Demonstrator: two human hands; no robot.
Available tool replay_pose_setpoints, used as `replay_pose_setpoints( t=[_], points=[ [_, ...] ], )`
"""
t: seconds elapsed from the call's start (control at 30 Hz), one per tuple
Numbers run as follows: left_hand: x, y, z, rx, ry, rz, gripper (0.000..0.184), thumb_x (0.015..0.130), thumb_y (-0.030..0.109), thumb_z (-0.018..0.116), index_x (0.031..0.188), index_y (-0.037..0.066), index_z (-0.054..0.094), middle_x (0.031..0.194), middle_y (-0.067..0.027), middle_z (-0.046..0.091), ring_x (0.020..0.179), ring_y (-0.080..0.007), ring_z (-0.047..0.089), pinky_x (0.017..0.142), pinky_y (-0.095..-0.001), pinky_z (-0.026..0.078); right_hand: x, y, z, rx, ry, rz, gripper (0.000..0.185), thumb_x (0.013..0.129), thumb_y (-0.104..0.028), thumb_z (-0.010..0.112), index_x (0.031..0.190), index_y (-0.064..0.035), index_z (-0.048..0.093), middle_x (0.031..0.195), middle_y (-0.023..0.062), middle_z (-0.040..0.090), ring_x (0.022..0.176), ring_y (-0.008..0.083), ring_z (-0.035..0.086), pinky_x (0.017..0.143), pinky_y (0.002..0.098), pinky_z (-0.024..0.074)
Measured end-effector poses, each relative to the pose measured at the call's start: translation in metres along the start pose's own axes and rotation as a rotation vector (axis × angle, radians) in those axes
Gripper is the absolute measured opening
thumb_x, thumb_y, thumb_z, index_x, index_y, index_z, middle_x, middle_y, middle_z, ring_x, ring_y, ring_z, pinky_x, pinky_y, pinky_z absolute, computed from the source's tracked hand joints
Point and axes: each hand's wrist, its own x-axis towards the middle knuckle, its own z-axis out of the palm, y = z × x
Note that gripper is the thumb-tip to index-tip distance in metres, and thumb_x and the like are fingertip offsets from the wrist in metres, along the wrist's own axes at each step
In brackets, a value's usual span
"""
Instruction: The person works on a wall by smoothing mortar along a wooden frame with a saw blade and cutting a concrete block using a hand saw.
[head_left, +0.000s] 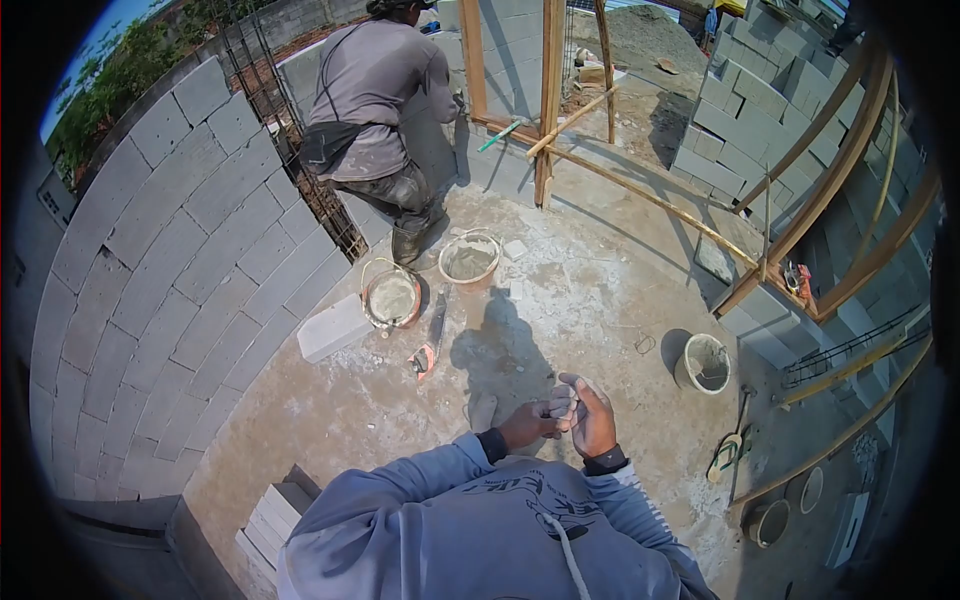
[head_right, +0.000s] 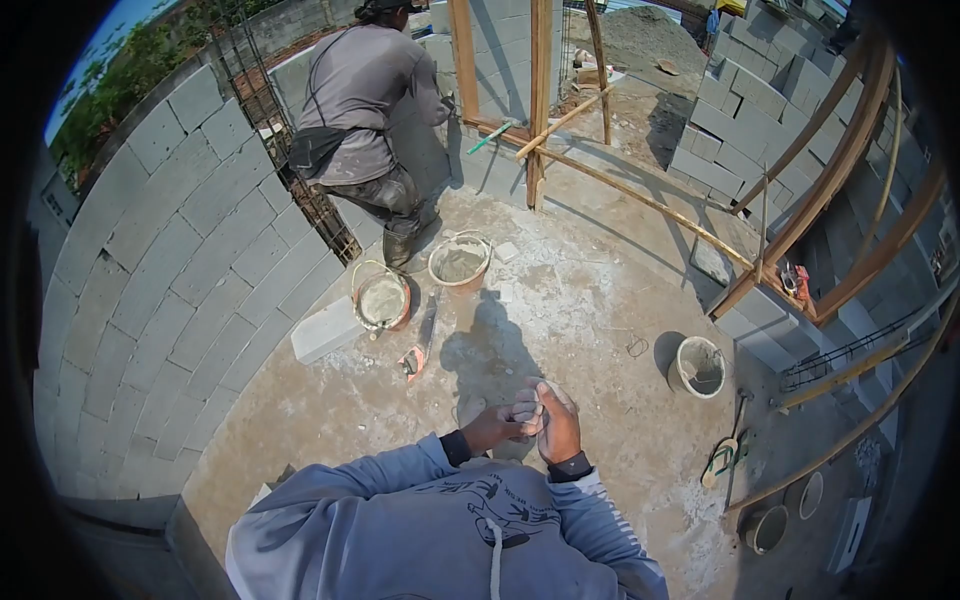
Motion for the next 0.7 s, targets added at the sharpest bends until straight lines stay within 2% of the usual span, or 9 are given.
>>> replay_pose_setpoints(
  t=[0.17, 0.27, 0.37, 0.57, 0.7],
  points=[
    [0.003, -0.006, -0.003, 0.024, 0.001, -0.008, 0.033, 0.082, 0.028, 0.068, 0.106, 0.006, 0.060, 0.091, 0.0000, 0.060, 0.079, -0.0089, 0.056, 0.071, -0.0260, 0.047, -0.001, 0.000, 0.001, -0.002, 0.012, -0.006, 0.038, 0.094, -0.022, 0.048, 0.117, 0.0085, 0.043, 0.081, 0.0068, 0.050, 0.061, 0.0133, 0.050, 0.049, 0.0242, 0.0411],
    [0.003, -0.008, 0.000, -0.068, 0.003, 0.018, 0.033, 0.082, 0.029, 0.068, 0.104, 0.006, 0.060, 0.089, -0.0008, 0.060, 0.078, -0.0091, 0.056, 0.071, -0.0263, 0.047, -0.001, 0.000, -0.001, 0.001, 0.001, -0.008, 0.038, 0.094, -0.021, 0.048, 0.117, 0.0088, 0.043, 0.082, 0.0069, 0.051, 0.061, 0.0136, 0.050, 0.049, 0.0244, 0.0415],
    [0.003, -0.009, -0.001, -0.053, 0.005, 0.013, 0.032, 0.082, 0.030, 0.068, 0.102, 0.006, 0.061, 0.088, -0.0008, 0.060, 0.077, -0.0091, 0.056, 0.071, -0.0262, 0.046, 0.005, 0.007, -0.016, 0.029, -0.058, -0.009, 0.041, 0.092, -0.024, 0.051, 0.118, 0.0080, 0.046, 0.091, 0.0152, 0.058, 0.068, 0.0193, 0.062, 0.058, 0.0264, 0.0519],
    [0.004, -0.009, -0.004, -0.024, -0.006, 0.004, 0.027, 0.081, 0.026, 0.068, 0.098, 0.006, 0.061, 0.086, 0.0002, 0.060, 0.078, -0.0086, 0.056, 0.070, -0.0258, 0.046, 0.006, 0.009, -0.020, 0.036, -0.084, 0.008, 0.042, 0.093, -0.025, 0.051, 0.119, 0.0077, 0.045, 0.093, 0.0157, 0.058, 0.069, 0.0194, 0.062, 0.057, 0.0266, 0.0522],
    [0.006, -0.015, -0.005, -0.046, -0.014, 0.029, 0.030, 0.081, 0.026, 0.068, 0.102, 0.006, 0.061, 0.086, 0.0002, 0.060, 0.077, -0.0080, 0.055, 0.070, -0.0255, 0.046, 0.005, 0.007, -0.015, 0.021, -0.062, 0.000, 0.042, 0.093, -0.025, 0.051, 0.118, 0.0080, 0.045, 0.093, 0.0152, 0.057, 0.068, 0.0190, 0.062, 0.057, 0.0262, 0.0514]
  ],
)
